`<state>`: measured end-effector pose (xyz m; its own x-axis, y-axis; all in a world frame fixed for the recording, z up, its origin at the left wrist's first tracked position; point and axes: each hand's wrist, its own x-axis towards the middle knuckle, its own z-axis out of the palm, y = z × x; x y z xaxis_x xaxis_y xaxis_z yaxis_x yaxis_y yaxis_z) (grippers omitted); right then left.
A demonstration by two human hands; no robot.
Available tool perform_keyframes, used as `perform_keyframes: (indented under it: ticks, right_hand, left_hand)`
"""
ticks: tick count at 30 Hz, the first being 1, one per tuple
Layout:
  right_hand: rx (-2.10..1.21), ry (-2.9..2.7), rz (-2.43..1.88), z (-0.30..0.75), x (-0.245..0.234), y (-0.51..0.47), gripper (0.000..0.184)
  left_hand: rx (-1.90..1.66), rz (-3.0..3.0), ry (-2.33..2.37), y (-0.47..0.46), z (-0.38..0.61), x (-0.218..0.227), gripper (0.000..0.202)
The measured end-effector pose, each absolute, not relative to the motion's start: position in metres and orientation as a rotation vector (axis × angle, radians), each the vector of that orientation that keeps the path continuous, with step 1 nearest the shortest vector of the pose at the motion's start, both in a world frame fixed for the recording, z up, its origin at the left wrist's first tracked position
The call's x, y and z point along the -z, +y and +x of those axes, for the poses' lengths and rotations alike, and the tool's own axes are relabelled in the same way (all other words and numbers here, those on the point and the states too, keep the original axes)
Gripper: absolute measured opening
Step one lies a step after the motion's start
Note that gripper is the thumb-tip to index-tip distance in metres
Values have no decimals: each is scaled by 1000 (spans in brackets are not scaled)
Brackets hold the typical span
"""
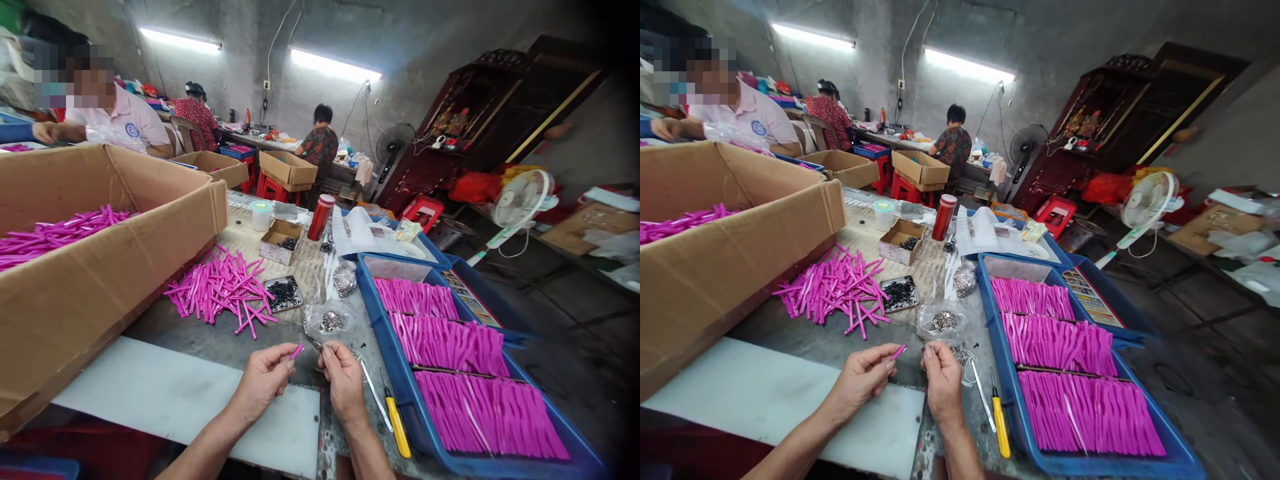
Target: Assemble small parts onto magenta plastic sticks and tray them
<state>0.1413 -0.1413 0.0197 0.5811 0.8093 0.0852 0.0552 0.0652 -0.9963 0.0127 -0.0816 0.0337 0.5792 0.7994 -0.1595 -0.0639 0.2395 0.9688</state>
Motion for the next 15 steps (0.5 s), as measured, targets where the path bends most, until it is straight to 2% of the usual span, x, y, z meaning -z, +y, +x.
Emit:
perform_keyframes:
  ticks: [4, 10, 15]
  right_hand:
    - [-712, -833, -1384, 133, -15, -139, 20]
    - [-704, -899, -1408, 124, -11, -135, 18]
    - [-630, -889, -1449, 119, -13, -134, 25]
  left_hand:
    - [-689, 1188, 766, -83, 14, -34, 37]
    - [-689, 1262, 683, -87, 14, -30, 34]
    - [-813, 1381, 693, -92, 15, -23, 31]
